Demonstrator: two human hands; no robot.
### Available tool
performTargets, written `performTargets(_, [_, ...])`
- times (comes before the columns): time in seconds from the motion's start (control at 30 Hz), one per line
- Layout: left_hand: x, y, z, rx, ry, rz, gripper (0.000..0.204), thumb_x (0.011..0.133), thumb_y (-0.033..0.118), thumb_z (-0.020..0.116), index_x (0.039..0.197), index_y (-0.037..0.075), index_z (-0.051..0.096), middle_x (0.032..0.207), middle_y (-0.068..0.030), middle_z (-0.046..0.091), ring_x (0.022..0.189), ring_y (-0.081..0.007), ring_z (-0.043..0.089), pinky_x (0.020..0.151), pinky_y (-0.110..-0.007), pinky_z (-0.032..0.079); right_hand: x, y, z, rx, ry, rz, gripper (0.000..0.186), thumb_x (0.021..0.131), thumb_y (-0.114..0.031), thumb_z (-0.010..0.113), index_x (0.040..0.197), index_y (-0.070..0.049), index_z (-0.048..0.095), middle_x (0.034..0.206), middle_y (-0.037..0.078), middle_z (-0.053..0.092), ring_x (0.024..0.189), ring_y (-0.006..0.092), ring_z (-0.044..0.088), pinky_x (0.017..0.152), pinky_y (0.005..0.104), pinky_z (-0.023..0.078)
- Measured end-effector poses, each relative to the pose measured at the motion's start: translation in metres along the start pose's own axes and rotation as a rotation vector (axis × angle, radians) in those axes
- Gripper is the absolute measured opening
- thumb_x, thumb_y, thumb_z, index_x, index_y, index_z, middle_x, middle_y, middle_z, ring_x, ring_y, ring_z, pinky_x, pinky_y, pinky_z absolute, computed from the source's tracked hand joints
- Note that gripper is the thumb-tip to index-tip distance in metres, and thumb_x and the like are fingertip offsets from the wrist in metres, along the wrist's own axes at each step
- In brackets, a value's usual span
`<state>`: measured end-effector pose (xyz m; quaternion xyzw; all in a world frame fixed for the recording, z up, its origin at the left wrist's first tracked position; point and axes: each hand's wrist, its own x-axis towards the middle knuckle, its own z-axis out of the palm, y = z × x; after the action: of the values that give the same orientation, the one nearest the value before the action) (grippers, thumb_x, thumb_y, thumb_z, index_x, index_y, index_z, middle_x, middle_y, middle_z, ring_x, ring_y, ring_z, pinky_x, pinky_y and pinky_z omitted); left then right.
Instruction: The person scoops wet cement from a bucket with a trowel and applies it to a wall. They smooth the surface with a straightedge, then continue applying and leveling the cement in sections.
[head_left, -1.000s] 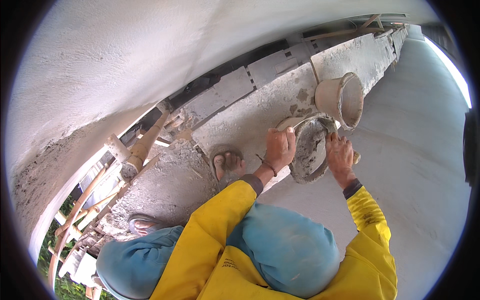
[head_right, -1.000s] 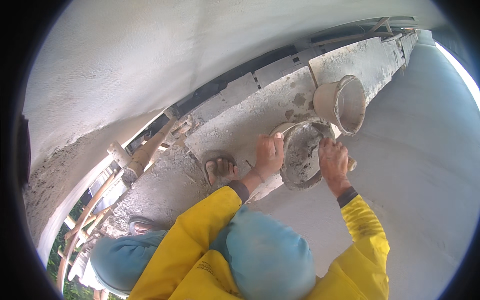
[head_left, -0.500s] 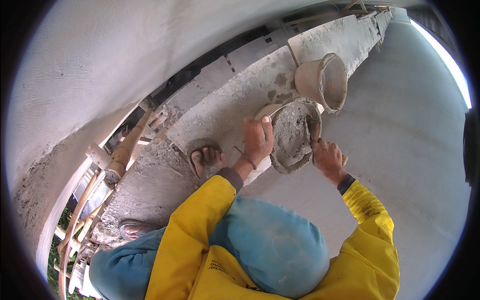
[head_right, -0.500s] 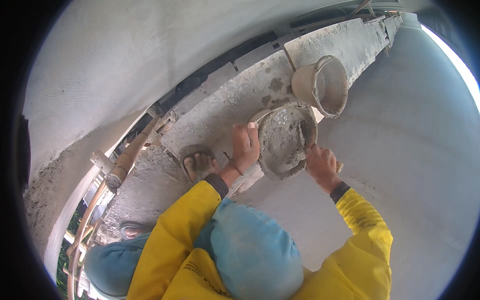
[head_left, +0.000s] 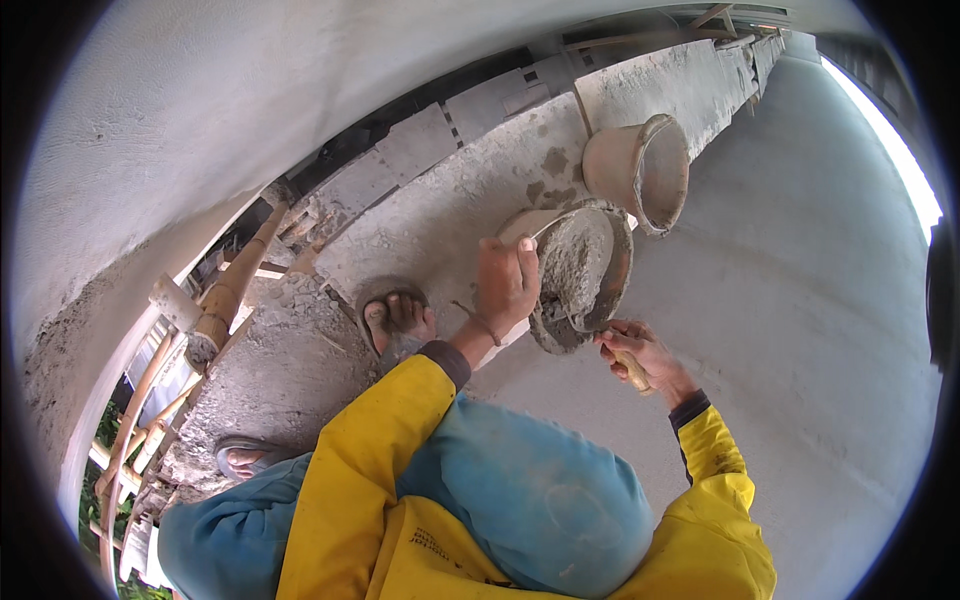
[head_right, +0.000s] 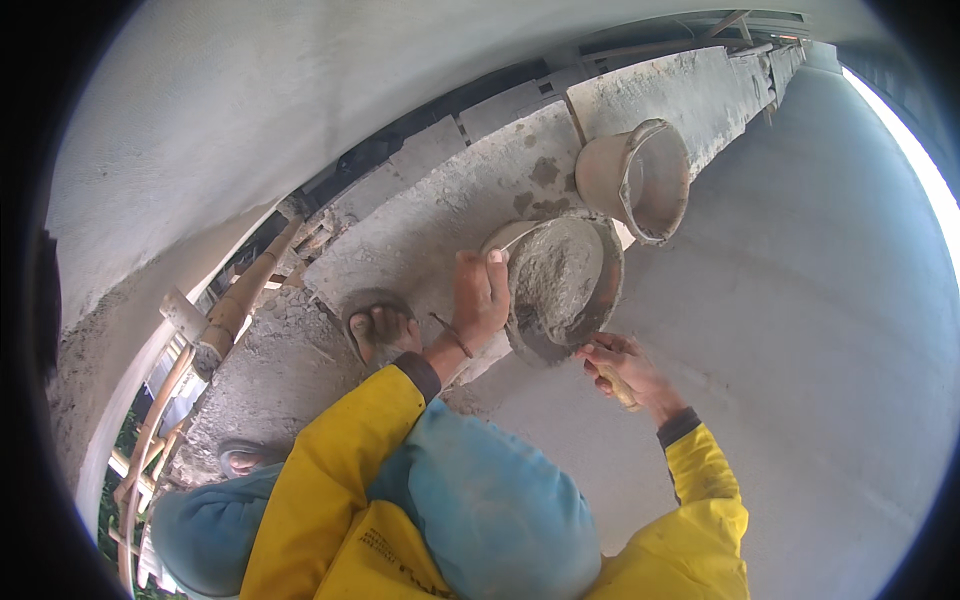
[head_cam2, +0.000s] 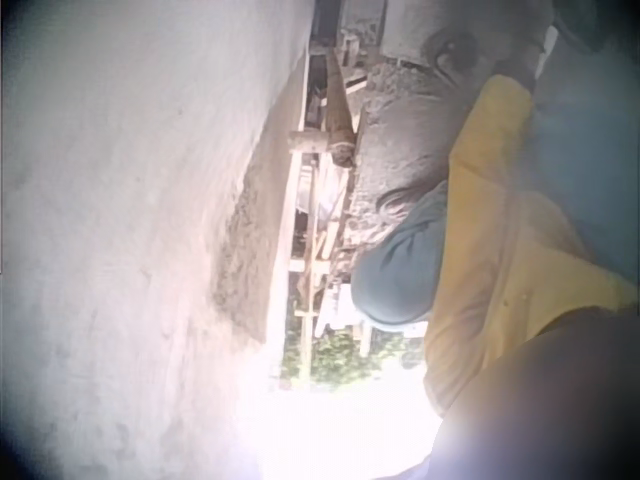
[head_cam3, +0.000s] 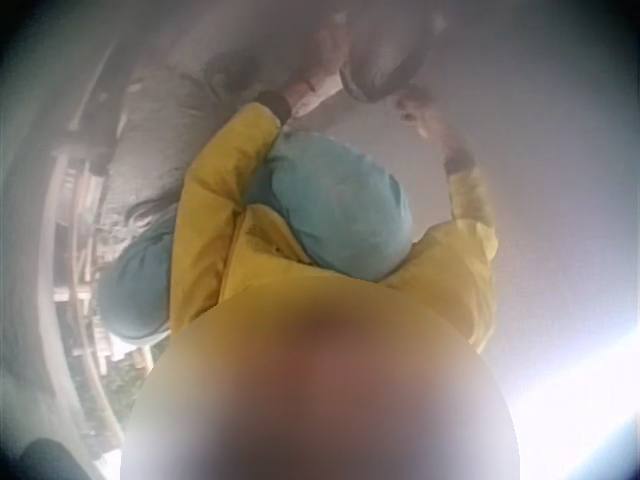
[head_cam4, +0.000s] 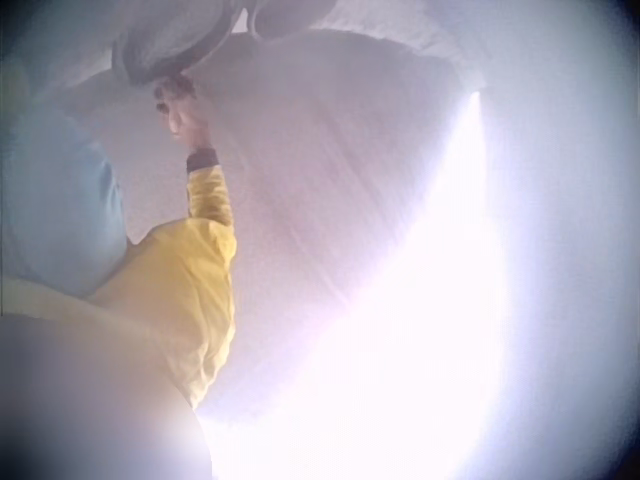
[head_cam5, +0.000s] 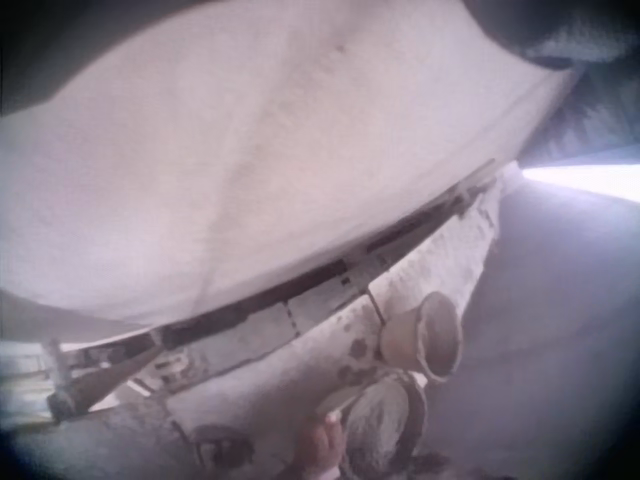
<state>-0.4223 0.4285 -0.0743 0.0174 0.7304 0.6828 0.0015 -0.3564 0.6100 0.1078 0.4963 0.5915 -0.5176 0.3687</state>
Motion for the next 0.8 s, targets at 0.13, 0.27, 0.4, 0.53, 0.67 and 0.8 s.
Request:
performTargets(0.13, [0.001, 0.001, -0.001, -0.008, 0.031, 0.034, 0.040, 0.105, 0.019, 0.035, 0.072, 0.007, 0.054, 0.062, -0.0176, 0.053, 0.063, -0.0392, 0.047, 0.077, -0.045, 0.039, -0.040, -0.026, -0.024, -0.772, 0.261, -0.136, 0.016, 0.090, -0.012, 0.066, 0.101, -0.002, 0.066, 0.075, 0.004, 0.063, 0.063, 0.0162, 0.061, 0.051, 0.0312, 0.046])
performTargets(0.27, [-0.001, 0.001, 0.001, -0.030, 0.026, 0.010, 0.041, 0.105, 0.019, 0.035, 0.071, 0.006, 0.054, 0.061, -0.0179, 0.053, 0.063, -0.0387, 0.047, 0.076, -0.045, 0.039, -0.037, -0.039, -0.017, -1.578, 0.716, -0.582, 0.032, 0.086, -0.012, 0.068, 0.118, -0.008, 0.064, 0.094, 0.006, 0.069, 0.070, 0.0243, 0.067, 0.062, 0.0366, 0.053])
performTargets(0.4, [0.000, -0.001, 0.002, -0.005, 0.012, 0.012, 0.042, 0.105, 0.019, 0.035, 0.069, 0.006, 0.053, 0.061, -0.0170, 0.053, 0.064, -0.0378, 0.047, 0.076, -0.045, 0.038, 0.024, -0.018, 0.035, -2.018, 0.879, -0.755, 0.033, 0.086, -0.011, 0.065, 0.119, -0.010, 0.062, 0.104, 0.007, 0.067, 0.081, 0.0269, 0.069, 0.069, 0.0387, 0.056])
performTargets(0.53, [0.003, -0.005, 0.002, -0.018, 0.024, 0.016, 0.043, 0.105, 0.020, 0.036, 0.069, 0.006, 0.053, 0.060, -0.0163, 0.054, 0.064, -0.0375, 0.046, 0.075, -0.046, 0.038, 0.012, -0.017, 0.037, -2.003, 0.626, -0.681, 0.032, 0.087, -0.011, 0.063, 0.120, -0.009, 0.061, 0.108, 0.007, 0.066, 0.087, 0.0248, 0.068, 0.071, 0.0358, 0.056])
performTargets(0.67, [0.000, -0.007, 0.004, -0.018, 0.015, 0.016, 0.042, 0.105, 0.020, 0.036, 0.069, 0.006, 0.053, 0.061, -0.0159, 0.054, 0.065, -0.0376, 0.046, 0.074, -0.045, 0.037, -0.052, -0.041, -0.021, -2.070, 0.514, -0.708, 0.037, 0.089, -0.012, 0.062, 0.126, -0.009, 0.060, 0.115, 0.008, 0.066, 0.088, 0.0237, 0.068, 0.071, 0.0335, 0.055])
performTargets(0.8, [-0.003, -0.006, 0.005, -0.044, 0.052, 0.052, 0.041, 0.104, 0.019, 0.037, 0.069, 0.005, 0.053, 0.060, -0.0171, 0.053, 0.063, -0.0384, 0.046, 0.074, -0.045, 0.037, -0.020, -0.052, -0.053, -2.230, 0.944, -0.673, 0.037, 0.090, -0.014, 0.063, 0.126, -0.011, 0.061, 0.114, 0.007, 0.069, 0.081, 0.0243, 0.069, 0.068, 0.0350, 0.056])
